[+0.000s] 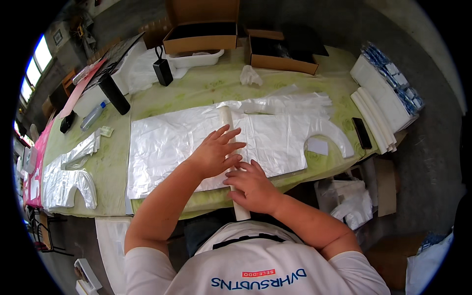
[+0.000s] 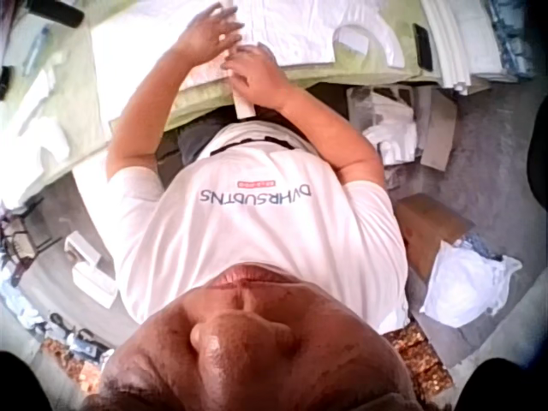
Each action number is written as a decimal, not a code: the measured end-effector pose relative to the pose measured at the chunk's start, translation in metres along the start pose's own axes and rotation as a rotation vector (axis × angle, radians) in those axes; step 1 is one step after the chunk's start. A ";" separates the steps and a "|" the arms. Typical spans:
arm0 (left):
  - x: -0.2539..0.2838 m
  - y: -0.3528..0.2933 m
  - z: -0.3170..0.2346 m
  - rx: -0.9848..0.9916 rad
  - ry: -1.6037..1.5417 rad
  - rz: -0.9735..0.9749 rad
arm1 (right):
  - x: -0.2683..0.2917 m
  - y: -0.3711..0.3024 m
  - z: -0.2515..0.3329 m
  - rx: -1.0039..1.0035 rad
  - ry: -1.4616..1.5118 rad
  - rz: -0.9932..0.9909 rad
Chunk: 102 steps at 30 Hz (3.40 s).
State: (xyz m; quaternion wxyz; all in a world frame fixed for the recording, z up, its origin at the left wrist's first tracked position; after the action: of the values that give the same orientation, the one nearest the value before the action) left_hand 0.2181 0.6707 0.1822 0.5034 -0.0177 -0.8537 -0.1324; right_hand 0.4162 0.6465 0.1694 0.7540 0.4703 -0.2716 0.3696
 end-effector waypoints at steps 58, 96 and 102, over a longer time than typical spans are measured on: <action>-0.013 -0.089 0.056 0.248 -0.080 -0.262 | -0.078 0.111 -0.027 0.167 0.146 0.090; 0.088 -0.193 0.119 0.811 0.141 -0.396 | -0.051 -0.025 0.012 0.173 0.291 -0.216; 0.076 -0.205 0.119 0.985 0.412 -0.201 | -0.050 -0.028 0.011 0.154 0.298 -0.244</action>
State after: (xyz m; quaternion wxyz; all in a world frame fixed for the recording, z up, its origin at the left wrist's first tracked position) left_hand 0.0451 0.4940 0.1509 0.5940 0.3283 -0.6958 0.2351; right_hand 0.4095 0.6129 0.1215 0.7868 0.4960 -0.0694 0.3607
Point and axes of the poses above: each hand's wrist, its own y-axis towards the middle knuckle, its own x-axis out of the back of the hand, z = x × y, the point moved 2 cm from there along y, towards the middle knuckle, and after that the axes turned 13 degrees about x, right-handed, at the moved point
